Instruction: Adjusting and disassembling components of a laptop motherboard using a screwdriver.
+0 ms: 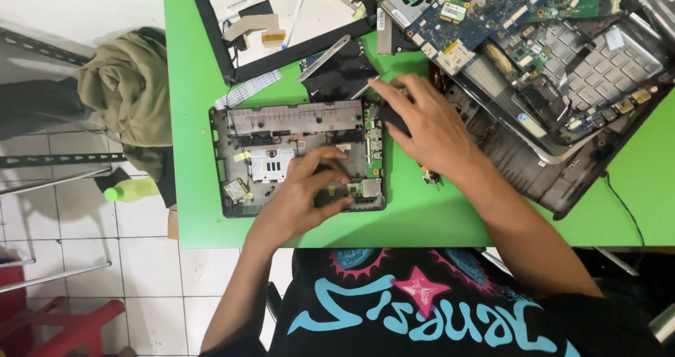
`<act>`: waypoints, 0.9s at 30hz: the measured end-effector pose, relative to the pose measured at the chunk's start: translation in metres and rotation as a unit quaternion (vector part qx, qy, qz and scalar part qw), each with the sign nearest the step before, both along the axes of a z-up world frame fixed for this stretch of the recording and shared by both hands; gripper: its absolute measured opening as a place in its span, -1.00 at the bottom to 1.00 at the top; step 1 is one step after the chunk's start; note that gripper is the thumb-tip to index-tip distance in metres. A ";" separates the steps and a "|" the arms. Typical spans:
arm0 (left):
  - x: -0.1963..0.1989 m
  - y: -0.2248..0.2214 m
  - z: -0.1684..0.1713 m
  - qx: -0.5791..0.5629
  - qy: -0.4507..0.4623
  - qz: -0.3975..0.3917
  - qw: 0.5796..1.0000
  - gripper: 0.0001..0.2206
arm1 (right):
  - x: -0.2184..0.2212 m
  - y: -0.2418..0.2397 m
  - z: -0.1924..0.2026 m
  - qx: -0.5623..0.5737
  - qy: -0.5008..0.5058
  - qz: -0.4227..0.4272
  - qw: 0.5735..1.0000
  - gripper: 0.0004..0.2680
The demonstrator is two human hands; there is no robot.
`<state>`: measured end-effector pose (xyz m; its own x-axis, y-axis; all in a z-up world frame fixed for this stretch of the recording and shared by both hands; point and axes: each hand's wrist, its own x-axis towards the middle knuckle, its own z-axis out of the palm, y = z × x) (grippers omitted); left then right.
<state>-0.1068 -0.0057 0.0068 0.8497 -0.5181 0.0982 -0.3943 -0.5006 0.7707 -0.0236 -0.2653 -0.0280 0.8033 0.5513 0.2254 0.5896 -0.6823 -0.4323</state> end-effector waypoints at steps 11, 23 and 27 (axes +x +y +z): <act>0.055 0.011 0.042 0.077 -0.137 -0.078 0.985 -0.73 | -0.002 -0.015 0.052 -0.104 -0.139 0.009 0.985 -0.50; 0.122 -0.018 -0.009 0.072 -0.201 -0.179 0.960 -0.67 | -0.075 -0.006 0.054 -0.075 -0.275 -0.134 0.949 -0.96; 0.124 -0.012 -0.029 0.022 -0.197 -0.137 0.971 -0.74 | -0.095 -0.019 0.005 -0.065 -0.182 -0.136 0.972 -0.91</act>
